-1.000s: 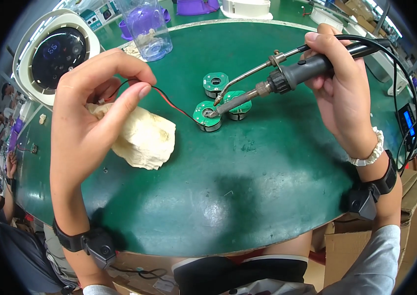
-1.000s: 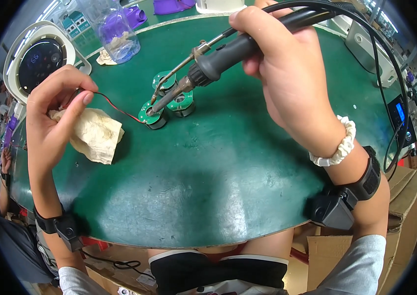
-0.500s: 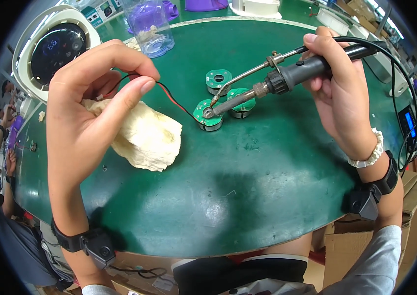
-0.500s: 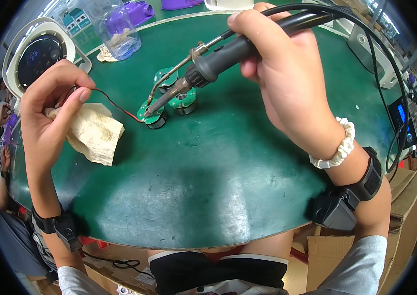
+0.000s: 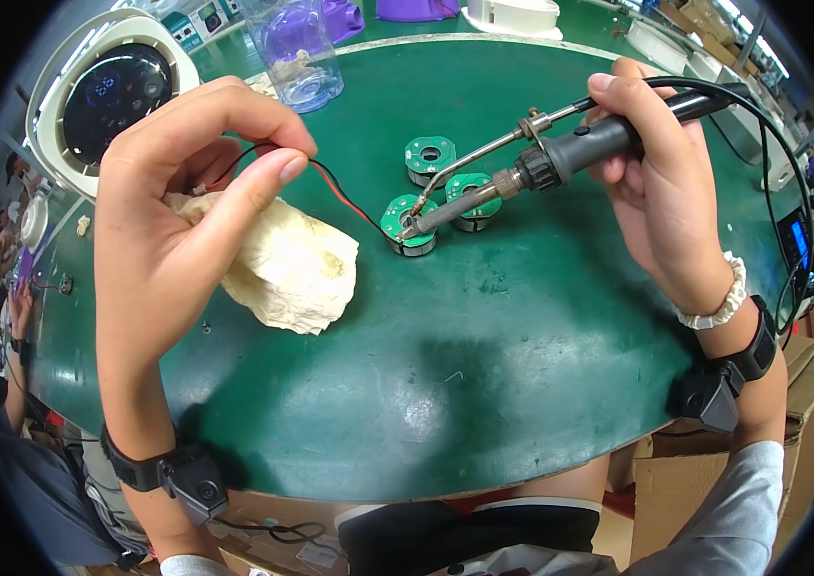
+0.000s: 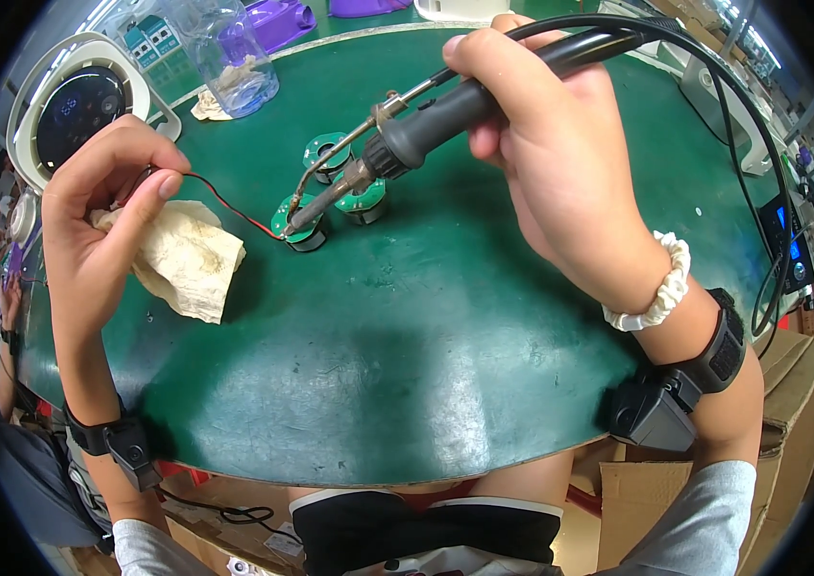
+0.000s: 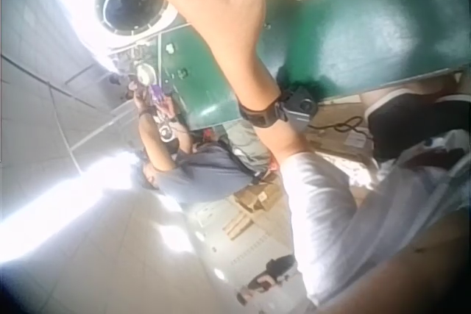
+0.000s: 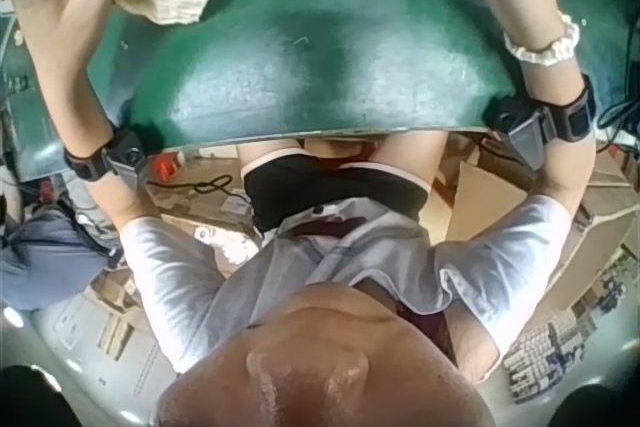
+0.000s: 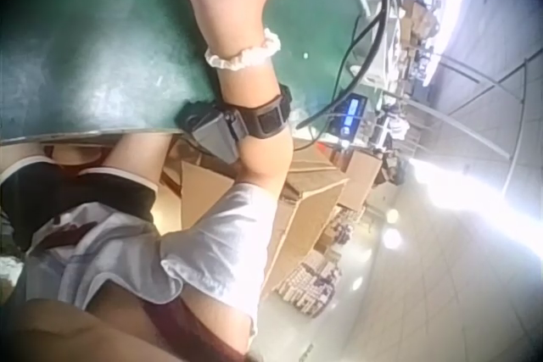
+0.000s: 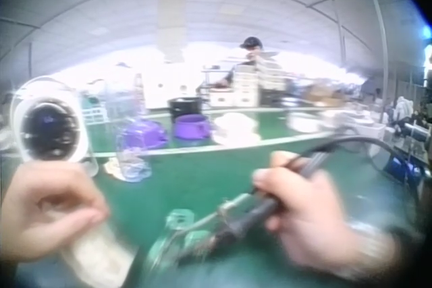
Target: Soldering wires and electronic components onto small circuit boards at a factory workbench.
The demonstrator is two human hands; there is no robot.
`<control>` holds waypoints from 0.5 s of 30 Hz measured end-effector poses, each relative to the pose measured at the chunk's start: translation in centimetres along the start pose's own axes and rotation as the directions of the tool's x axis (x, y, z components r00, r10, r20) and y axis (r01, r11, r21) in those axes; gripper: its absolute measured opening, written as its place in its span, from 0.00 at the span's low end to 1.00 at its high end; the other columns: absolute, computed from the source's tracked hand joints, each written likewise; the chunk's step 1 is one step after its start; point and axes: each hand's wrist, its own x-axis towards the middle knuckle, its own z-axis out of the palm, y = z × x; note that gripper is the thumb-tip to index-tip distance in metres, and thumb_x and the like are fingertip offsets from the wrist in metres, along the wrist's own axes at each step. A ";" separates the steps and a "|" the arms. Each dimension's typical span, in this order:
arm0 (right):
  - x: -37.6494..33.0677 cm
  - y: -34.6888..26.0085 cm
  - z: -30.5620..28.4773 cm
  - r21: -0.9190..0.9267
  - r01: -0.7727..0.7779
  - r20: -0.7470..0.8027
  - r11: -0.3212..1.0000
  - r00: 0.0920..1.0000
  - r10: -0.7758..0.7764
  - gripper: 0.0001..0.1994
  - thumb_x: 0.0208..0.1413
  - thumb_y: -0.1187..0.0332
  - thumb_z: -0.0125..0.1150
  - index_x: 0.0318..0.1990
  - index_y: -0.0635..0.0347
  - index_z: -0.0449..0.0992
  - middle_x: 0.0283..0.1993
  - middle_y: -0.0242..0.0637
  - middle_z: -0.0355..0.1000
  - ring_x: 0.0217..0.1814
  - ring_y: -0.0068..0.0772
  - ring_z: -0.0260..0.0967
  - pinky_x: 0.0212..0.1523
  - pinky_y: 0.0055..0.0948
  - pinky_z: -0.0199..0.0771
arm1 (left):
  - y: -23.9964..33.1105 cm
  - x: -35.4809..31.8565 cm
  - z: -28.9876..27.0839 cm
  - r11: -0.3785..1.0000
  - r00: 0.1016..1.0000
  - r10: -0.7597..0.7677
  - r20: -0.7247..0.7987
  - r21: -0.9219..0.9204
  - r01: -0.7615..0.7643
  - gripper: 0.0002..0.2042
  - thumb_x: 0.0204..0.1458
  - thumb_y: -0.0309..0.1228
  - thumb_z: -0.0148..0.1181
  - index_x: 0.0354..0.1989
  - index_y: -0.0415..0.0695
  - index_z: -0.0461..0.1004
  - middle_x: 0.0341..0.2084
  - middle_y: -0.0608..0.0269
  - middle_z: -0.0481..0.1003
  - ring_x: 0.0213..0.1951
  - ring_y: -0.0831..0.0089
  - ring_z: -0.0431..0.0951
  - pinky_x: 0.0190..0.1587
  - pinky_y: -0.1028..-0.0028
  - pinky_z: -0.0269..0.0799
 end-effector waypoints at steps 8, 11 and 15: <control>0.1 0.4 0.3 -0.021 0.061 -0.019 0.998 0.998 -0.062 0.12 0.49 0.66 0.52 0.18 0.51 0.58 0.16 0.23 0.58 0.11 0.07 0.48 0.10 0.10 0.40 | 0.2 0.0 0.0 1.000 1.000 -0.019 -0.004 0.013 0.019 0.02 0.44 0.17 0.52 0.27 0.34 0.69 0.25 0.64 0.66 0.26 0.84 0.64 0.27 0.87 0.56; 0.0 0.2 0.6 -0.034 0.086 -0.042 0.996 0.995 -0.088 0.12 0.49 0.66 0.52 0.18 0.51 0.57 0.15 0.23 0.56 0.11 0.08 0.47 0.11 0.10 0.41 | 0.0 0.0 -0.1 1.000 1.000 -0.002 -0.004 0.010 0.002 0.02 0.44 0.17 0.52 0.27 0.34 0.69 0.25 0.65 0.66 0.26 0.84 0.64 0.27 0.87 0.56; -0.1 0.0 0.4 -0.016 0.050 -0.028 0.999 0.998 -0.050 0.12 0.49 0.67 0.52 0.18 0.52 0.57 0.15 0.23 0.55 0.11 0.08 0.45 0.12 0.10 0.42 | -0.1 0.0 -0.1 1.000 1.000 0.011 -0.004 0.008 -0.011 0.02 0.44 0.17 0.52 0.27 0.34 0.69 0.25 0.65 0.66 0.26 0.84 0.64 0.27 0.87 0.56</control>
